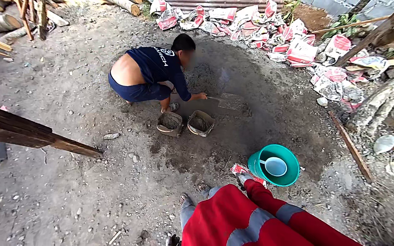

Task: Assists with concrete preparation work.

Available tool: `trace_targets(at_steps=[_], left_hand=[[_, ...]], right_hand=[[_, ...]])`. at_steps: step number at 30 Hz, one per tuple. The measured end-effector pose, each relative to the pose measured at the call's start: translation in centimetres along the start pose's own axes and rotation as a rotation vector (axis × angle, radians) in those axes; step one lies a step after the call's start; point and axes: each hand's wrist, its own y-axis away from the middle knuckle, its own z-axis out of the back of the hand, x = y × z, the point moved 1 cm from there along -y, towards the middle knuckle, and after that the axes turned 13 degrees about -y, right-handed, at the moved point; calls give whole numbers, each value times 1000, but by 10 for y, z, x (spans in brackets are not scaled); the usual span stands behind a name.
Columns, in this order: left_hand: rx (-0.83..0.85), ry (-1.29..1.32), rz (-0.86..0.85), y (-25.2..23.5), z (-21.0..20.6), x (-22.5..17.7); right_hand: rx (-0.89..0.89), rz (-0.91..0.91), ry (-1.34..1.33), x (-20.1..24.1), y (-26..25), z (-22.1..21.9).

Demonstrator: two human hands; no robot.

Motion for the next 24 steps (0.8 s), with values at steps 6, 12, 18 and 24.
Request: trace_targets(at_steps=[6, 12, 18, 24], left_hand=[[-11, 30, 20, 1, 2, 6], [-20, 36, 12, 3, 1, 12], [6, 31, 1, -1, 5, 14], [-2, -9, 14, 3, 5, 10]], right_hand=[[11, -20, 1, 5, 15, -4], [34, -15, 41, 8, 21, -5], [53, 36, 154, 9, 6, -5], [44, 69, 157, 11, -2, -5]])
